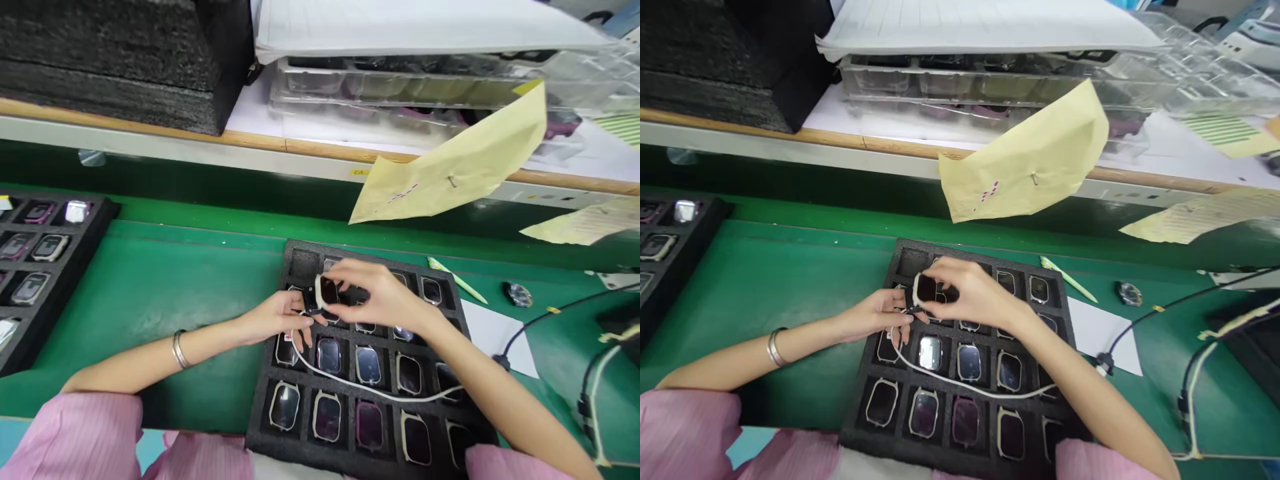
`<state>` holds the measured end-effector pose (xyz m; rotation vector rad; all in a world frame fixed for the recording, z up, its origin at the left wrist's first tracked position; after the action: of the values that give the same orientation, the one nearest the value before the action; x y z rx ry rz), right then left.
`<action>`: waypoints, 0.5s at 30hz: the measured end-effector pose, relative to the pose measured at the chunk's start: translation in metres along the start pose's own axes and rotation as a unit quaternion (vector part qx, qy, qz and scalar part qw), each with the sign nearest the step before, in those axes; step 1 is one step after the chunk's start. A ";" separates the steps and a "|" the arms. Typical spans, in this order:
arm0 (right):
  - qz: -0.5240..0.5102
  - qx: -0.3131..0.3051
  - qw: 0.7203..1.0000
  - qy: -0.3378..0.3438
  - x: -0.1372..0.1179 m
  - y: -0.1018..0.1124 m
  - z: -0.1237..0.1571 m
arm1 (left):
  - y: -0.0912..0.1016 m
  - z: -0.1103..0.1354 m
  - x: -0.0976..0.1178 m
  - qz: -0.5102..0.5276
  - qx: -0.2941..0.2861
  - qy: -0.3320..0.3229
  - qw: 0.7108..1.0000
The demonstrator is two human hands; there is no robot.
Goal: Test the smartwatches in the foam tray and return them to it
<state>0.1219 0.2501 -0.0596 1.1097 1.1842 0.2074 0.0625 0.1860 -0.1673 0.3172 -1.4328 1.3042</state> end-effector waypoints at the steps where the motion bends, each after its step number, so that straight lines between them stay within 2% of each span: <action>1: 0.014 -0.005 1.000 0.009 -0.004 -0.006 0.008 | 0.000 0.000 0.001 -0.003 0.000 -0.002 1.000; 4: 0.067 -0.009 0.997 0.029 -0.010 -0.024 0.022 | -0.001 0.000 0.006 -0.018 0.010 -0.019 1.000; 7: 0.081 -0.006 0.995 0.058 -0.012 -0.035 0.024 | 0.000 0.001 0.005 -0.065 0.030 -0.027 0.997; 10: 0.111 0.009 0.991 0.080 -0.014 -0.036 0.023 | 0.000 0.001 0.001 -0.107 0.053 -0.042 0.992; 13: 0.133 0.016 0.989 0.069 -0.012 -0.037 0.022 | 0.001 0.000 -0.002 -0.120 0.081 -0.053 0.988; 15: 0.113 0.010 0.992 0.058 -0.008 -0.038 0.021 | 0.002 0.001 -0.001 -0.123 0.101 -0.056 0.986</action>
<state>0.1203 0.2143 -0.0853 1.2638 1.1643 0.4397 0.0608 0.1854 -0.1691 0.6900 -1.3086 1.2444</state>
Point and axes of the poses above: each hand's wrist, its own z-axis away from the middle knuckle, its own y-axis out of the back of the hand, x = y × z, the point moved 10 cm from there along -z, towards the middle knuckle, and after that the axes turned 8 degrees about -y, right-handed, at the moved point
